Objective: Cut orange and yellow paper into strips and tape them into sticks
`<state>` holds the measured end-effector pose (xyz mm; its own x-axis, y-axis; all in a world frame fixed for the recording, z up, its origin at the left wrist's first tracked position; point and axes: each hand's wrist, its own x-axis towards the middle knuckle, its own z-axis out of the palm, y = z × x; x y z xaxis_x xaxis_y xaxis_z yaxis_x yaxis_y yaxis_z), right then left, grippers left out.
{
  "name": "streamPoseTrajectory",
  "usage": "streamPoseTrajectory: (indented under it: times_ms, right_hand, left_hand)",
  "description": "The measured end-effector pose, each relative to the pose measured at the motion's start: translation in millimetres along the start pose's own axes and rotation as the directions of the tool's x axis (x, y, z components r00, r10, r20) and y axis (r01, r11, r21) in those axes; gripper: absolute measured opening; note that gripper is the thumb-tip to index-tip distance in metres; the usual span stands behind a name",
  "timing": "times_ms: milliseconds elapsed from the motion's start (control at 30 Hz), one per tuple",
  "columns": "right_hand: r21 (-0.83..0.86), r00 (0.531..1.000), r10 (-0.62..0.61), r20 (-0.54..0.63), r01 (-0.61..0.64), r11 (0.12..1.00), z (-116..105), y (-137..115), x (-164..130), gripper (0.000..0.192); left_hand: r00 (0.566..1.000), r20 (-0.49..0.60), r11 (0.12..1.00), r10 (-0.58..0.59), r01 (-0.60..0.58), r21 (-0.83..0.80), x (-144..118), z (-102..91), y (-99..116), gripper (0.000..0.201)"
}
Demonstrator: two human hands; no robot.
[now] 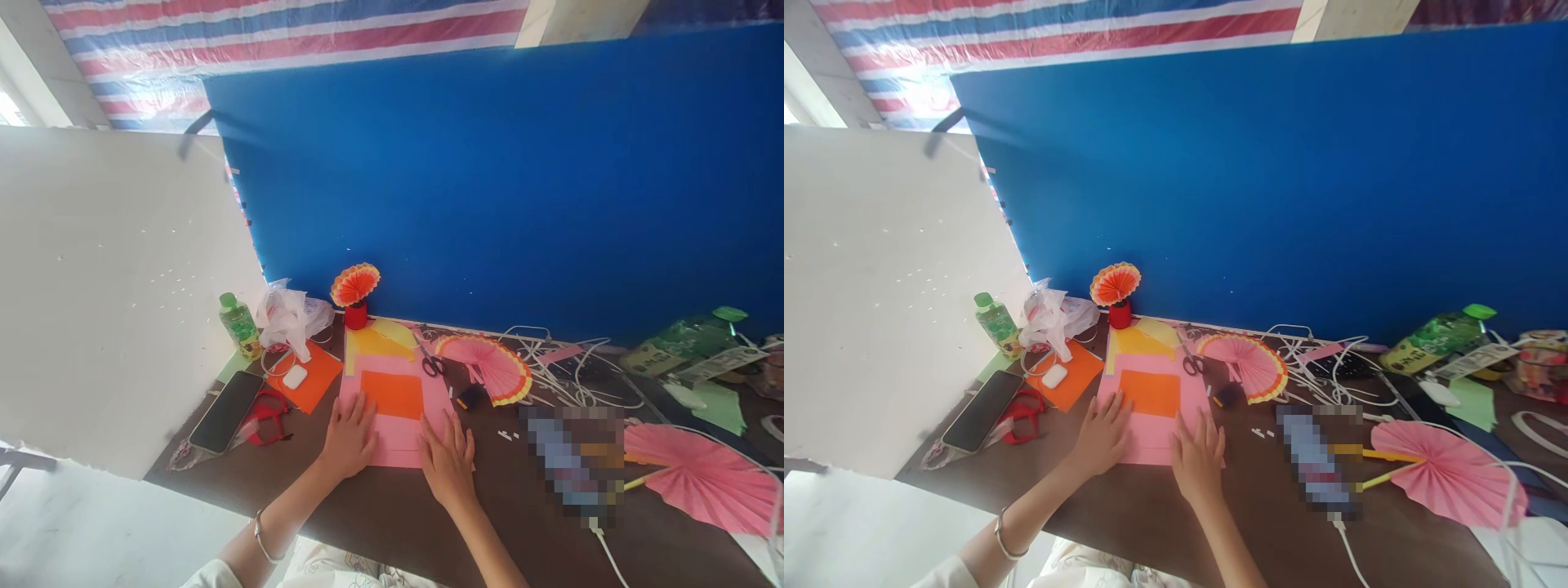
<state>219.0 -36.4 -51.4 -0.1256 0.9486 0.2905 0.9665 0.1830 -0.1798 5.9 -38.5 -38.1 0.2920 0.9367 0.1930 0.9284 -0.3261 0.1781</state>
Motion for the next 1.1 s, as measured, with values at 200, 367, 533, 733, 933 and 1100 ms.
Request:
streamPoseTrajectory:
  times_ms: [200,367,533,733,933,1100]
  right_hand:
    - [0.003,1.0,0.004,0.014,-0.004,1.0,7,4,0,0.041]
    - [0.011,1.0,0.006,0.019,-0.006,1.0,10,6,0,0.041]
    - [0.013,1.0,0.006,0.022,-0.007,1.0,11,7,-1,0.042]
    - [0.02,1.0,0.0,0.005,0.0,1.0,8,6,-1,0.042]
    - [0.005,0.999,-0.032,0.012,0.032,0.999,7,7,0,0.04]
    - [-0.018,0.997,-0.062,-0.037,0.062,0.998,9,10,0,0.039]
  left_hand:
    - [0.989,-0.058,0.988,-0.138,0.142,0.058,0,8.6,-11,0.054]
    - [0.949,-0.173,0.957,-0.263,0.279,0.079,0,3.1,-18,0.055]
    - [0.994,-0.105,0.998,0.019,-0.013,0.06,4,-14.3,-18,0.044]
    - [0.993,-0.035,0.99,0.116,-0.113,0.085,12,-7.2,-14,0.035]
    - [0.917,0.101,0.913,0.386,-0.396,0.102,46,-2.8,-12,0.025]
    - [0.882,0.136,0.88,0.451,-0.465,0.101,59,4.3,-13,0.021]
